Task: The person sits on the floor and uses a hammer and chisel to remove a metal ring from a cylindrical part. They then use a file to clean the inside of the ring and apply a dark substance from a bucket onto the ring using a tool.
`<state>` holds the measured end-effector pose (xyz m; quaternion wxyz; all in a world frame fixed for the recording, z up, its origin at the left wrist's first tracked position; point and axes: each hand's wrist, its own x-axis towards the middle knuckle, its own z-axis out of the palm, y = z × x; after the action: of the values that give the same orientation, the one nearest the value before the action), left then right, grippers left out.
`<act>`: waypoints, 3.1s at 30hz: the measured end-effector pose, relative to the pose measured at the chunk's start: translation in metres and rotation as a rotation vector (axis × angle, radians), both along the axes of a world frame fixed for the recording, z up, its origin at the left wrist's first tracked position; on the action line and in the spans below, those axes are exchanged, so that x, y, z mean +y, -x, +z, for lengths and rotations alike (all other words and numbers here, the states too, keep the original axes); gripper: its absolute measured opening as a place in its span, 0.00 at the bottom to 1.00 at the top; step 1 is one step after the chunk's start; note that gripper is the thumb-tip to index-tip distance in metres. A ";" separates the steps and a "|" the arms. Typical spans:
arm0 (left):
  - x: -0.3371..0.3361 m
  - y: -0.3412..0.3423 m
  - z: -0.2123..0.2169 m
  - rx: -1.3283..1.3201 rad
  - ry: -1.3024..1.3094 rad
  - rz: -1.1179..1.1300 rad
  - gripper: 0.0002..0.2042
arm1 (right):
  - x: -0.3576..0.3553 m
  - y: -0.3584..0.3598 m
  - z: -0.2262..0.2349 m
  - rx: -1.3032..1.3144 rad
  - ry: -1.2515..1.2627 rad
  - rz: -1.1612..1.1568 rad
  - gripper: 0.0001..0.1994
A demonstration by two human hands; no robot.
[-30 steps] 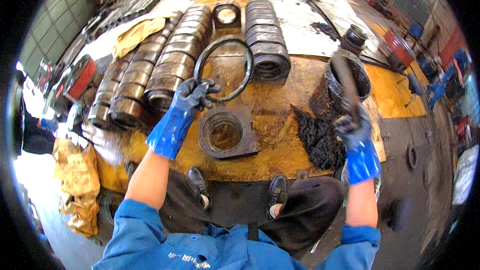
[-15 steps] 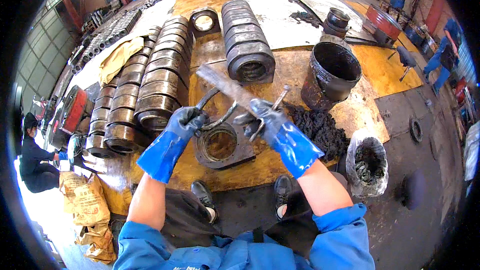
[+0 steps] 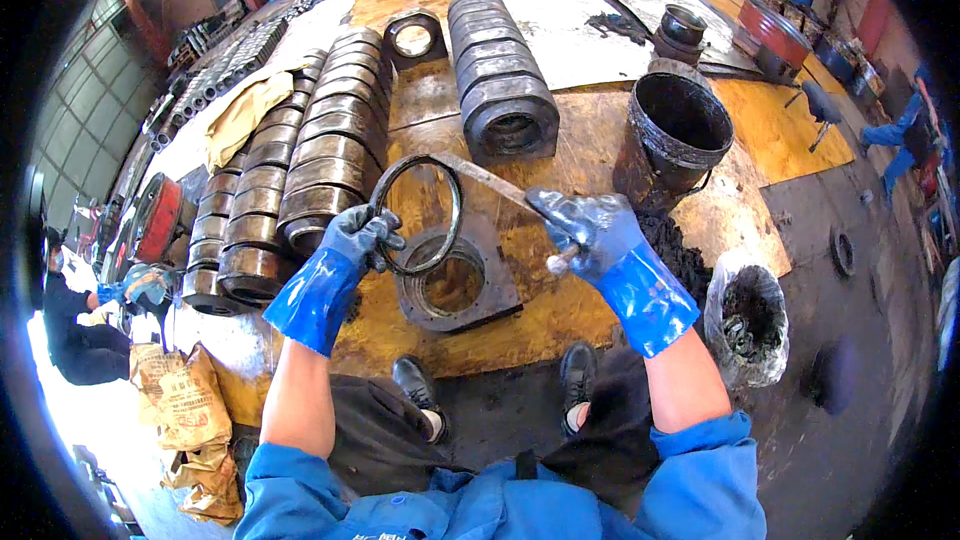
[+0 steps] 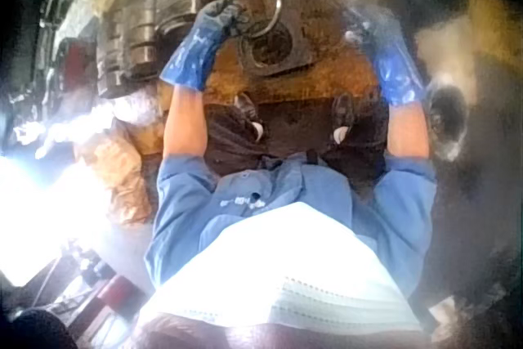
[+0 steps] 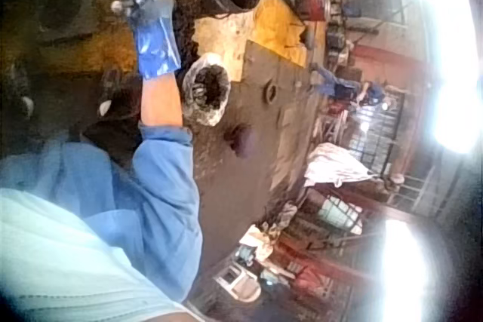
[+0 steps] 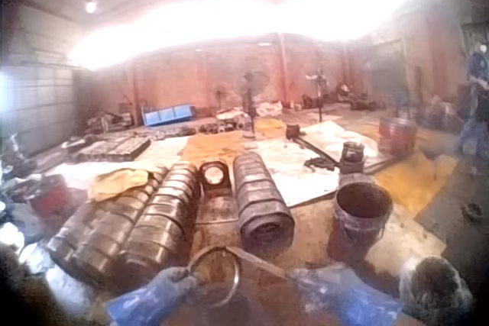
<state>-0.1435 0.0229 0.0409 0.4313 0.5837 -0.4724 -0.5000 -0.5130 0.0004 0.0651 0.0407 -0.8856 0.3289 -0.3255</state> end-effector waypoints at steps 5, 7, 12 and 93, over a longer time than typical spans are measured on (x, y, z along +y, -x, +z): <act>0.002 0.006 0.007 -0.087 -0.057 -0.033 0.12 | 0.001 -0.007 -0.004 0.155 0.072 -0.034 0.23; 0.002 0.006 0.004 -0.089 -0.061 -0.047 0.12 | 0.002 -0.010 -0.004 0.195 0.064 -0.055 0.24; 0.005 0.013 0.015 -0.123 -0.126 -0.132 0.13 | -0.002 -0.005 -0.012 0.213 0.026 -0.053 0.26; 0.026 -0.016 0.045 -0.222 -0.034 -0.147 0.12 | -0.028 -0.041 -0.037 -0.178 -0.033 0.185 0.28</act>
<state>-0.1279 0.0489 0.0855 0.3286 0.6065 -0.5504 -0.4704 -0.4721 -0.0276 0.0276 0.1142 -0.8790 0.2460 -0.3921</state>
